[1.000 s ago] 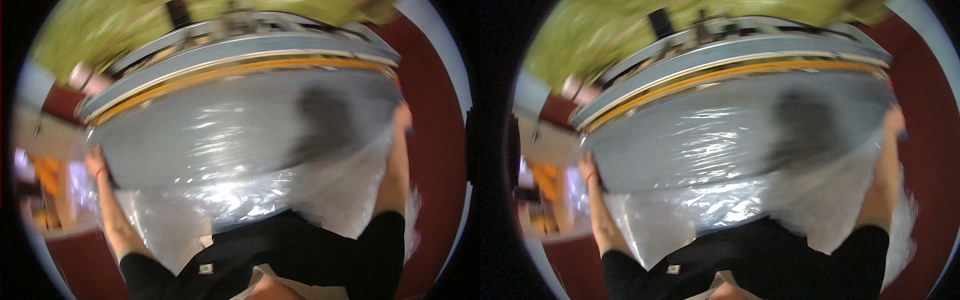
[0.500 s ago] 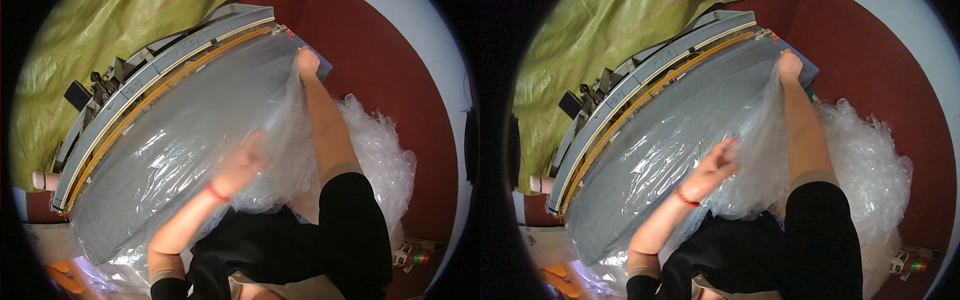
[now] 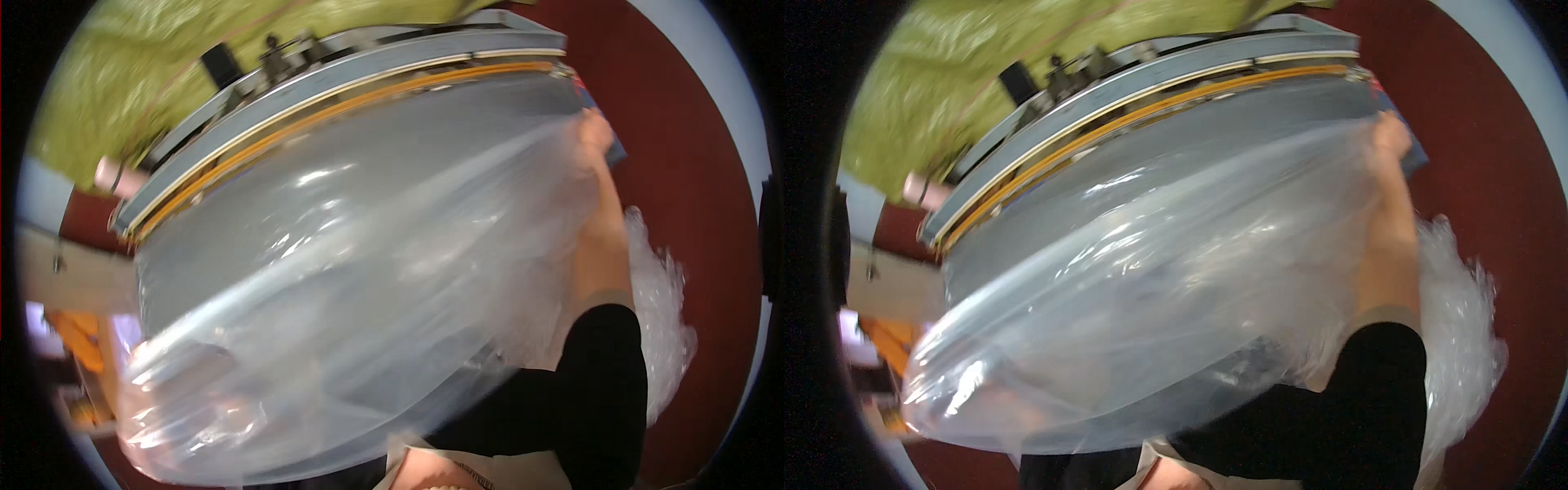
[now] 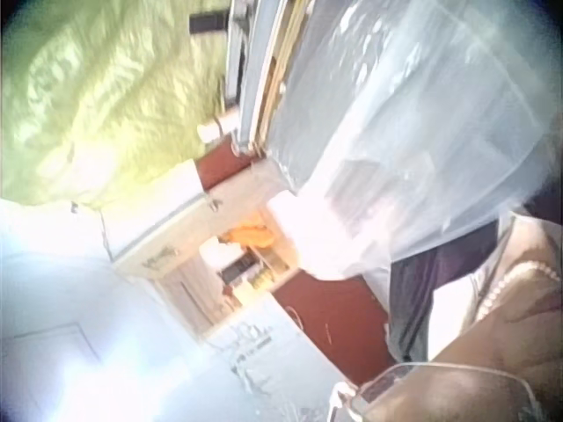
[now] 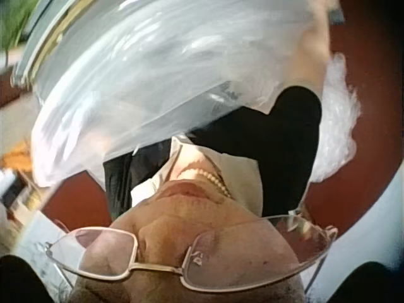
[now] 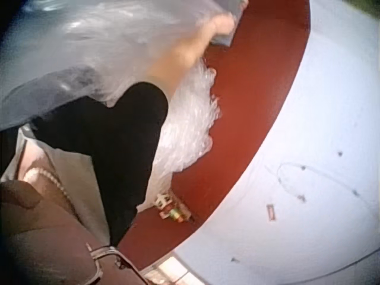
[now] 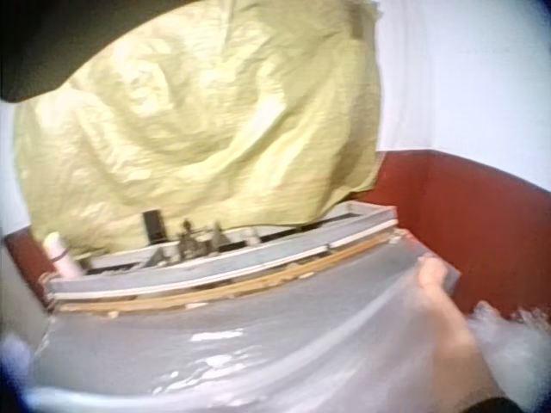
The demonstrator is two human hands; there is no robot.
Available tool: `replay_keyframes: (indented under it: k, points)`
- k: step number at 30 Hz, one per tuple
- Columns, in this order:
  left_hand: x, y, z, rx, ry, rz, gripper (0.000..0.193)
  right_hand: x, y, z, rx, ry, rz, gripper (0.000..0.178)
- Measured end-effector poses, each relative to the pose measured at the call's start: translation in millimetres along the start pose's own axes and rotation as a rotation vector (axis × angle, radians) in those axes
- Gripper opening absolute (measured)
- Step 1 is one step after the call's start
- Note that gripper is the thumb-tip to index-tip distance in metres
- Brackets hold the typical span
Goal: Using a heat sealer to seal large plastic bags.
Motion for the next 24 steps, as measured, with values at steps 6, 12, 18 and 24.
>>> replay_keyframes:
  k: [6, 12, 18, 24]
  points:
    - [197.6, -81.9, -221.0, -0.565, 0.162, -0.520, 0.039, -21.0, 7.6, -15.9, -0.028, -0.025, 0.027, 0.032]
    - [113.3, -129.7, -192.1, -1.371, 0.353, -1.195, 0.028, -18.1, 11.5, -11.9, -0.031, -0.088, 0.096, 0.034]
    - [60.2, -176.8, -282.4, -1.011, -0.473, -2.292, 0.020, -3.1, 18.0, -8.8, 0.005, -0.093, 0.059, 0.036]
    - [349.7, -121.6, -343.9, 0.452, -0.686, -1.996, 0.036, -25.4, 11.3, -14.7, -0.069, -0.044, 0.161, 0.036]
Point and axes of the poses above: each hand's wrist, its own z-axis away from the middle knuckle, its own y-axis out of the palm, x = y × z, the point moved 2 cm from there along -z, towards the middle knuckle, and after that the axes turned 1 degree about y, right-handed, at the moved point
